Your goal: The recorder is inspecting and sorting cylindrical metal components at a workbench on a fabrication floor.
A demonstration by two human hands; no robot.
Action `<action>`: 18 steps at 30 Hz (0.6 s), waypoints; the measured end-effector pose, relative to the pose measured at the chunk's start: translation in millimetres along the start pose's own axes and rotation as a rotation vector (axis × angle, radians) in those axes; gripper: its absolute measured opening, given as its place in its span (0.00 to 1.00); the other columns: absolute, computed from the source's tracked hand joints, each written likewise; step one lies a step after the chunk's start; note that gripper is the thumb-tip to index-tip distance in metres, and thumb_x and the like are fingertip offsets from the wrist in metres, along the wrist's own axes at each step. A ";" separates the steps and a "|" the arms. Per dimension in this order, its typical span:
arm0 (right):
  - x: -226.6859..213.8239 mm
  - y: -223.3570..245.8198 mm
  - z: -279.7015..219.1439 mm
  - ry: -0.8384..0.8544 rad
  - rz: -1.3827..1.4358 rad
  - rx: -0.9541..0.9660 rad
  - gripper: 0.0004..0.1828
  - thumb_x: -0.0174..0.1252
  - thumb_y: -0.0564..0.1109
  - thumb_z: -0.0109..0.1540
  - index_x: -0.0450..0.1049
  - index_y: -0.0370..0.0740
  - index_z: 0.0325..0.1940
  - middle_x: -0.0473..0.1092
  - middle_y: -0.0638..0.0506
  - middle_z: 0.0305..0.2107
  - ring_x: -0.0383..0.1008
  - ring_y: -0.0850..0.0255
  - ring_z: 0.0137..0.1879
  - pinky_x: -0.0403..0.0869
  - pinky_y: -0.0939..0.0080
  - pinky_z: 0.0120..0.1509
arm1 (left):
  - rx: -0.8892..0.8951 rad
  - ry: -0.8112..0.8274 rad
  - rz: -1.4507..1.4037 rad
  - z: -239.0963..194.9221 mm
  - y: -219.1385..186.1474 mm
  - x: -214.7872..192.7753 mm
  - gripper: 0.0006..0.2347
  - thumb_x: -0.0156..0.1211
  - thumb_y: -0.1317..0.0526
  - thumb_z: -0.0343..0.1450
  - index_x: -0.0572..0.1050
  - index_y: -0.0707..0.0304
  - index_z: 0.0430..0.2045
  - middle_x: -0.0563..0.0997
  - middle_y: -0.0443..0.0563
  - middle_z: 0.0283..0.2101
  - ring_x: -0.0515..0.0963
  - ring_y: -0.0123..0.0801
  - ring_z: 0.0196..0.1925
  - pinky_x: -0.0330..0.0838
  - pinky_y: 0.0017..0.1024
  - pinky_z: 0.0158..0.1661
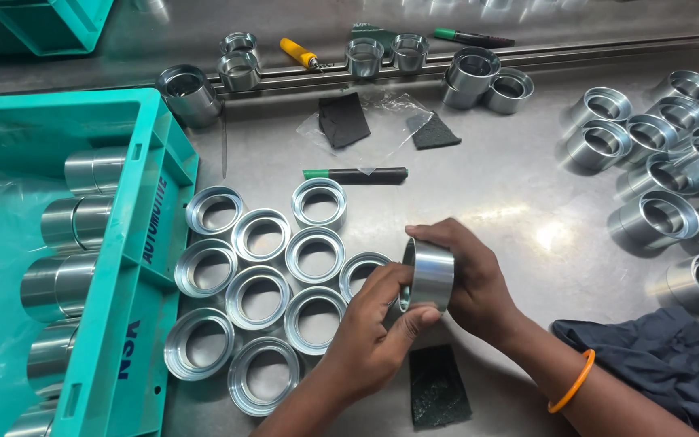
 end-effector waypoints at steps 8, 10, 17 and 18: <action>8.2 7.0 1.1 0.106 0.070 -0.006 0.23 0.52 0.47 0.62 0.73 0.42 0.61 0.77 0.49 0.40 0.81 0.62 0.45 0.80 0.62 0.51 | 0.035 -0.020 0.008 -1.3 0.4 -0.5 0.17 0.59 0.54 0.74 0.73 0.72 0.49 0.77 0.57 0.48 0.81 0.41 0.51 0.78 0.37 0.51; 7.7 20.5 -0.1 0.053 0.042 -0.085 0.24 0.55 0.46 0.61 0.72 0.38 0.62 0.76 0.47 0.41 0.79 0.61 0.46 0.79 0.61 0.52 | 0.016 -0.014 0.066 -2.4 2.6 -0.5 0.18 0.59 0.54 0.74 0.74 0.72 0.49 0.78 0.58 0.47 0.81 0.42 0.50 0.76 0.39 0.51; 29.7 -60.2 -37.5 0.379 0.369 0.799 0.19 0.42 0.52 0.63 0.72 0.40 0.50 0.72 0.44 0.19 0.69 0.57 0.17 0.66 0.57 0.18 | 0.198 -0.092 0.375 -4.1 -9.7 -3.2 0.24 0.68 0.54 0.69 0.72 0.77 0.52 0.76 0.64 0.50 0.73 0.48 0.54 0.66 0.43 0.54; 29.6 -65.6 -37.4 0.381 0.366 0.797 0.19 0.42 0.52 0.63 0.72 0.40 0.50 0.72 0.44 0.19 0.69 0.57 0.17 0.66 0.57 0.18 | 0.200 -0.095 0.376 -3.8 -10.7 -4.6 0.24 0.68 0.54 0.69 0.72 0.77 0.52 0.76 0.64 0.50 0.73 0.48 0.54 0.66 0.43 0.54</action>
Point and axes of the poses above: each hand's wrist, its own z-axis towards the middle knuckle, its own x-axis out of the palm, y = z × x, the point moved 8 cm from there along z, towards the middle knuckle
